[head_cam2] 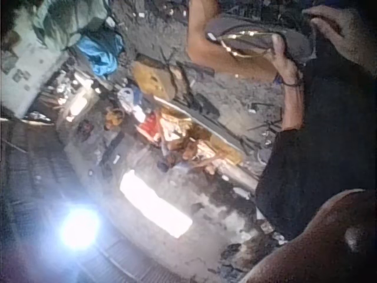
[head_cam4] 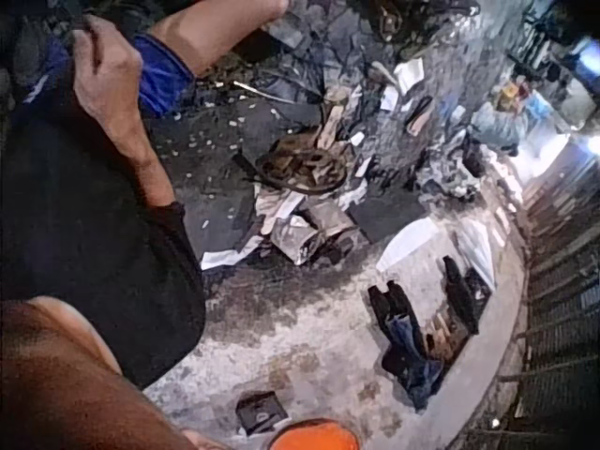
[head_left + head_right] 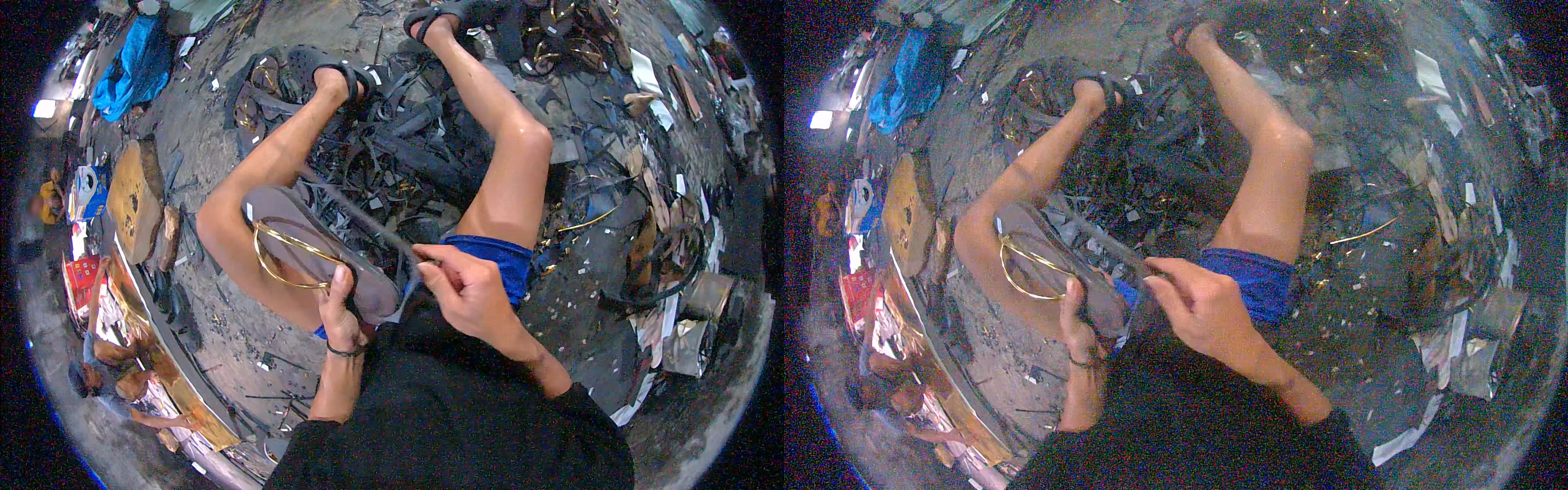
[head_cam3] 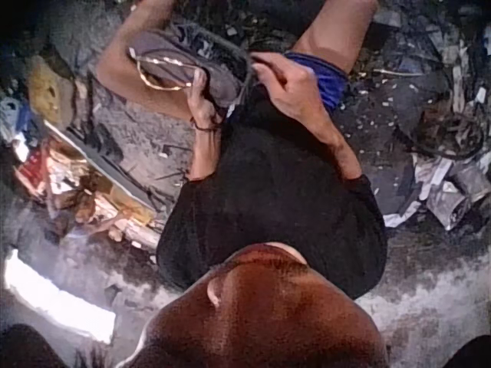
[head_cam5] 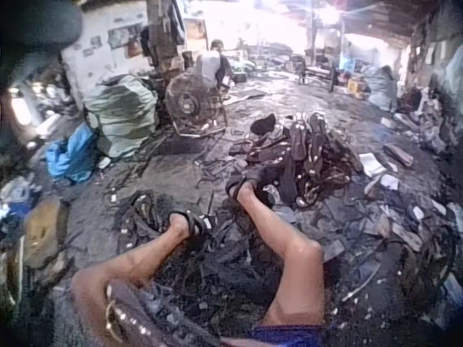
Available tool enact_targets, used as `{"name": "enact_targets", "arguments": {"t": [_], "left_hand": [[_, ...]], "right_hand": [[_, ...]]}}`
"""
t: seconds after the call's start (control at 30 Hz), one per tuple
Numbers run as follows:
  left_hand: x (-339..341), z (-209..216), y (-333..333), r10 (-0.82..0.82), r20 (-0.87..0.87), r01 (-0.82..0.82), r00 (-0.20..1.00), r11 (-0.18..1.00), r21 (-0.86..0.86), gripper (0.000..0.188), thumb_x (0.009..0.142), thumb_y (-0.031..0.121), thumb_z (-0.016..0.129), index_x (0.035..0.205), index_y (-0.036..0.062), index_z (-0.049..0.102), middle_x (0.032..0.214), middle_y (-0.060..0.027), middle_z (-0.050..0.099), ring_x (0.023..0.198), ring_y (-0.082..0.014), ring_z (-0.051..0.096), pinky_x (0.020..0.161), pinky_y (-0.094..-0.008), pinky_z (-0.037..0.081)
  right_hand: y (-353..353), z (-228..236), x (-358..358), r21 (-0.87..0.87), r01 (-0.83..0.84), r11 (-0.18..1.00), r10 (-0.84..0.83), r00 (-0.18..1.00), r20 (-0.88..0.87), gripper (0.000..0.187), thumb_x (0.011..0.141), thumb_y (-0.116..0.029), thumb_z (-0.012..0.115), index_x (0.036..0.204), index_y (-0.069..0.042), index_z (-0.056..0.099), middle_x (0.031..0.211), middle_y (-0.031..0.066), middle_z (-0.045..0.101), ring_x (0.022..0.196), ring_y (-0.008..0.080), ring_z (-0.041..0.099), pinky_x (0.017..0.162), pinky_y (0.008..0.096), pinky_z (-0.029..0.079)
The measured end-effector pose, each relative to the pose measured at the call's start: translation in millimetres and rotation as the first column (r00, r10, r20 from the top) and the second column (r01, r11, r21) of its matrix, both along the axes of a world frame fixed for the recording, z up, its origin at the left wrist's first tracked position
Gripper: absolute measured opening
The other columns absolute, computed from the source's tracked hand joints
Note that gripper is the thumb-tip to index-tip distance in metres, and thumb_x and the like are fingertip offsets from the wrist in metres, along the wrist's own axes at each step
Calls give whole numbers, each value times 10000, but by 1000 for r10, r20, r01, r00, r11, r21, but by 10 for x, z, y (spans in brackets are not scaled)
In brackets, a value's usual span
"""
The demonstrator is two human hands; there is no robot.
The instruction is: The person sits on the floor and uses a knife to cut and trim the sole of a sandal. They repeatedly adjust the sandal and make precise cuts along the edges, then place the sandal down and pick up another one to continue the process.
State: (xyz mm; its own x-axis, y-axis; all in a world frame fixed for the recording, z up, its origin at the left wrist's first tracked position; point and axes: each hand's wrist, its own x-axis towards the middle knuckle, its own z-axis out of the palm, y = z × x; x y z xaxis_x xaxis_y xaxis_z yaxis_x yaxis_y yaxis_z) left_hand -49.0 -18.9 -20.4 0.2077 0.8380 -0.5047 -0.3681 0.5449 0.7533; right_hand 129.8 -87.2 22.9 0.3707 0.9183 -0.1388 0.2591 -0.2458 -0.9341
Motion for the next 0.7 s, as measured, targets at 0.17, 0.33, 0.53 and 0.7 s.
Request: {"name": "enact_targets", "arguments": {"t": [0.17, 0.33, 0.53, 0.7], "left_hand": [[85, 54, 43, 7, 19, -7, 1000, 1000, -6, 435, 996, 438, 524, 1186, 48, 563, 1051, -84, 641, 942, -197, 611, 855, -330, 509], [262, 186, 128, 123, 141, -122, 982, 992, -10, 344, 996, 392, 566, 1116, 72, 599, 971, -41, 646, 878, -168, 642, 785, -338, 538], [304, 212, 95, 175, 64, -172, 982, 984, -53, 396, 983, 452, 551, 1147, 93, 585, 969, -60, 636, 896, -202, 615, 813, -337, 514], [126, -41, -71, 108, -187, -102, 976, 994, 41, 424, 990, 404, 550, 1199, 35, 579, 1049, -75, 661, 950, -198, 634, 863, -362, 515]], "right_hand": [[-481, 25, 173, -1, -16, 1000, 16, 997, 72, 292, 881, -183, 729, 1123, -22, 694, 832, 126, 705, 584, 168, 622, 555, 303, 508], [-883, -12, 102, -5, -78, 997, 78, 994, 74, 305, 835, -167, 771, 1098, -28, 707, 890, 128, 722, 627, 190, 664, 583, 310, 538], [-660, -110, 15, 127, -39, 991, 11, 976, 217, 320, 818, -178, 788, 1087, -24, 705, 920, 121, 729, 663, 219, 683, 620, 318, 556], [-287, -56, -54, 55, -39, 998, 34, 994, 101, 281, 856, -214, 758, 1077, -49, 709, 847, 115, 718, 614, 201, 652, 583, 319, 529]]}}
